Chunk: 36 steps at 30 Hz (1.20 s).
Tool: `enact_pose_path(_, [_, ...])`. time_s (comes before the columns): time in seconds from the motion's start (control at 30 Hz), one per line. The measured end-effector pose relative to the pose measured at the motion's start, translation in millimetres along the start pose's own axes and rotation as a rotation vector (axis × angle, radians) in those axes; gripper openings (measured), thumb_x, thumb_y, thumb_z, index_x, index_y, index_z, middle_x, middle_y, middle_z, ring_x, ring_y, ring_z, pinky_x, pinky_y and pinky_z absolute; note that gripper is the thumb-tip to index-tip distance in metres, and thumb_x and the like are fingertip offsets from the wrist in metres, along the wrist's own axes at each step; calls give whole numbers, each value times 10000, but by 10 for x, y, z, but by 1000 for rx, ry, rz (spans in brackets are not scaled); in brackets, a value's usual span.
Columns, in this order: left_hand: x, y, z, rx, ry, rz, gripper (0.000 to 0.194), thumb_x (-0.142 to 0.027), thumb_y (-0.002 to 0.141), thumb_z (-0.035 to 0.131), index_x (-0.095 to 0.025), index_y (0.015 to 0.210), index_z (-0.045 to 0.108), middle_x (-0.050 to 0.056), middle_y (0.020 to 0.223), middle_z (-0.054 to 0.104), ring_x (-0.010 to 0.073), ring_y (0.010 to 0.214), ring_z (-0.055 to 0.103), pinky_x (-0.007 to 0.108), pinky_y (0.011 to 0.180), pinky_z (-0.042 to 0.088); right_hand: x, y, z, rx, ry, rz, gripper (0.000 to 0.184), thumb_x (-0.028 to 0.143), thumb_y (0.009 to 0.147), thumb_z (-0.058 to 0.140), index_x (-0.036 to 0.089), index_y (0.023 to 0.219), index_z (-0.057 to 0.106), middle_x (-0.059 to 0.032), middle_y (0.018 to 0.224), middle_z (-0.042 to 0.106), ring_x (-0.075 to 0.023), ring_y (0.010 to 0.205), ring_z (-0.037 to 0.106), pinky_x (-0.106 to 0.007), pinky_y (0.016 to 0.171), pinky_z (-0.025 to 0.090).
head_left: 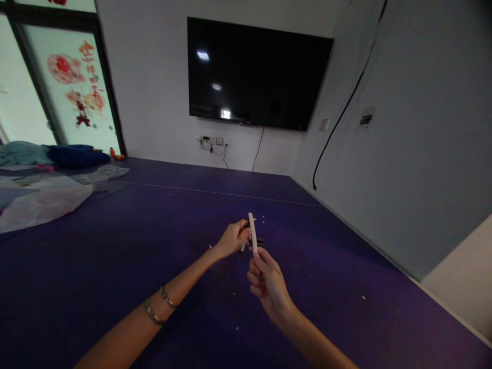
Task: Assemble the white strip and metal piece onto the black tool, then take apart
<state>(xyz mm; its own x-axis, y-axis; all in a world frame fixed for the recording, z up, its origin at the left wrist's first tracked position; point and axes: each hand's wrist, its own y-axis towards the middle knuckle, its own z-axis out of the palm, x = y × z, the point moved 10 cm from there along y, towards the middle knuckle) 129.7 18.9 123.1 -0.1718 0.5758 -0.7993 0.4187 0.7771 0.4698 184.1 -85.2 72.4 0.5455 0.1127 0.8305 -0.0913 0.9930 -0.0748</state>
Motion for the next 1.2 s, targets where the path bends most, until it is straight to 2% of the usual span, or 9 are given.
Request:
enact_pose_path(0.17, [57,11,-3,-9,-34,-26,121,-214,822,407,-156,776,503,-32,569,548,79,464,513,180,456,380,-36,-8,1,-3,3,13,343,405,670,678,229,864,456,110,527,310,-16,385,166,-168,367,41])
enact_pose_path(0.57, [-7,18,-34,-15,-25,-12,116,-229,821,421,-160,743,474,-33,556,532,77,459,513,175,456,396,42,4,36,14,5,-10,315,383,676,676,225,824,446,107,536,304,-18,394,157,-167,366,41])
enact_pose_path(0.77, [8,41,-85,-41,-14,-6,110,-183,813,397,-160,743,478,-34,546,532,75,449,506,175,458,392,-89,-23,11,-1,-4,35,332,415,685,663,234,875,461,108,532,300,-19,389,152,-168,362,34])
enact_pose_path(1.0, [39,43,-32,-5,-131,-34,109,-242,826,411,-159,829,482,-23,616,557,91,480,547,194,459,419,139,18,-24,-13,18,-45,331,372,670,685,228,871,464,106,532,288,-21,395,151,-173,367,29])
enact_pose_path(1.2, [30,48,-58,-20,-153,-10,142,-280,841,412,-161,791,471,-20,613,545,98,492,551,207,466,429,-23,-9,-43,-28,-5,16,325,396,678,672,233,869,464,108,526,288,-21,391,153,-170,368,34])
